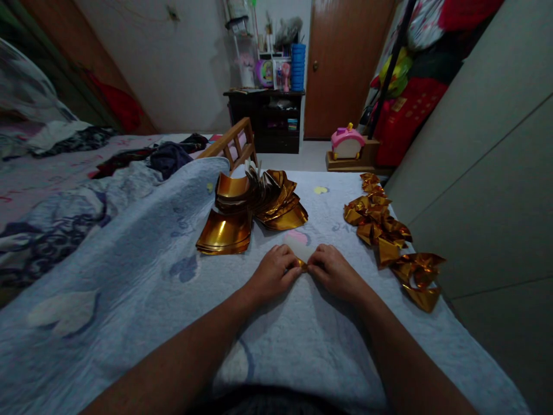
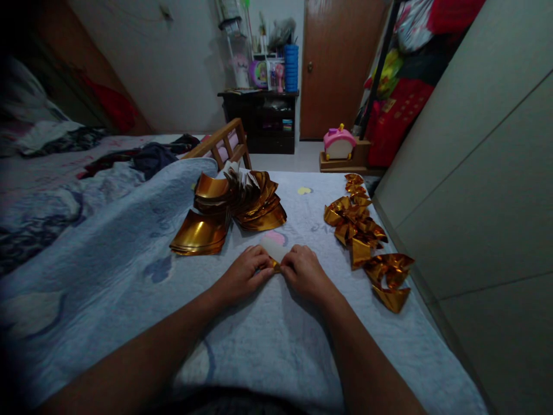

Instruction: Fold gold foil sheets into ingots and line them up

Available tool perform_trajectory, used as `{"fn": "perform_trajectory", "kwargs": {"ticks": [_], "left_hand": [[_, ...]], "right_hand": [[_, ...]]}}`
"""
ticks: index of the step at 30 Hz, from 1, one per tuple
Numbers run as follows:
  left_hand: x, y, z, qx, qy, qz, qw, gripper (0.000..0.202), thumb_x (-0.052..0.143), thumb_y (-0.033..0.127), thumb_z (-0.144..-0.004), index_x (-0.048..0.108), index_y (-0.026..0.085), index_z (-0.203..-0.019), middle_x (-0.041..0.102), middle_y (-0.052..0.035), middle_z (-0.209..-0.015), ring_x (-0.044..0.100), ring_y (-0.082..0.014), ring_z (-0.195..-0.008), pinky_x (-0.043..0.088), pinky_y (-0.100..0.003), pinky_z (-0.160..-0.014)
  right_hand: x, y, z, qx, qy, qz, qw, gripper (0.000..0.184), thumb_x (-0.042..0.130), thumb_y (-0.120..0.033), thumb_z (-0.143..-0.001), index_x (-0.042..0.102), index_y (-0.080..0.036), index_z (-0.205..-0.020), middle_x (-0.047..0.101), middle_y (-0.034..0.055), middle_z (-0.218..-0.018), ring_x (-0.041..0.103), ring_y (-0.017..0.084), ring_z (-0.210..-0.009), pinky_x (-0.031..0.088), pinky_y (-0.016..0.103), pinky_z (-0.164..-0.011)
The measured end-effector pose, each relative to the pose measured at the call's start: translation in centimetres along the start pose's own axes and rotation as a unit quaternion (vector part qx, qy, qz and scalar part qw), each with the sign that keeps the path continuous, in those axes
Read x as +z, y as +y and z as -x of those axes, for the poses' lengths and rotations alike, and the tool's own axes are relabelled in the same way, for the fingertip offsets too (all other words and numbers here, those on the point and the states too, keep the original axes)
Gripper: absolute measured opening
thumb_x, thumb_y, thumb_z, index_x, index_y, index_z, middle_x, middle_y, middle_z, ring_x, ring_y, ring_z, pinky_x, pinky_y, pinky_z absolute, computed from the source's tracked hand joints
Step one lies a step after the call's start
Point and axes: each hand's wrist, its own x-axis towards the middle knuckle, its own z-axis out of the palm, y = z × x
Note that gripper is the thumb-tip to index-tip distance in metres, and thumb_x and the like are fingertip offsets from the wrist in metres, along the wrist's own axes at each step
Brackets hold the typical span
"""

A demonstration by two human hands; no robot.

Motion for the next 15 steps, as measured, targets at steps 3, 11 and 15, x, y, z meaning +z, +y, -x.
{"fn": "perform_trajectory", "kwargs": {"ticks": [3,11,15], "left_hand": [[0.2,0.2,0.0,-0.015,0.011,-0.014,1.000,0.011,0.061,0.023,-0.092,0.066,0.018,-0.083,0.060,-0.0060,-0.097,0.055,-0.0223,-0.097,0.045,-0.036,-0.088],[0.6,0.1,0.1,-0.033,0.050,-0.037,0.998,0.015,0.063,0.023,-0.089,0.062,0.018,-0.075,0.057,-0.0059,-0.095,0.052,-0.0222,-0.095,0.045,-0.038,-0.087],[0.6,0.1,0.1,-0.039,0.056,-0.050,0.996,0.015,0.065,0.021,-0.087,0.062,0.018,-0.073,0.056,-0.0057,-0.094,0.051,-0.0231,-0.096,0.044,-0.040,-0.089]], "right_hand": [[0.1,-0.3,-0.1,0.022,0.007,0.029,0.999,0.014,0.059,-0.017,-0.091,0.070,-0.016,-0.082,0.061,0.0061,-0.089,0.054,0.019,-0.089,0.037,0.031,-0.083],[0.1,-0.9,-0.2,0.057,0.020,0.091,0.994,0.012,0.062,-0.022,-0.089,0.069,-0.017,-0.081,0.062,0.0068,-0.090,0.053,0.021,-0.088,0.035,0.032,-0.078],[0.2,-1.2,-0.2,0.062,0.026,0.096,0.993,0.011,0.062,-0.020,-0.088,0.068,-0.017,-0.080,0.062,0.0071,-0.089,0.053,0.021,-0.087,0.035,0.032,-0.077]]}}
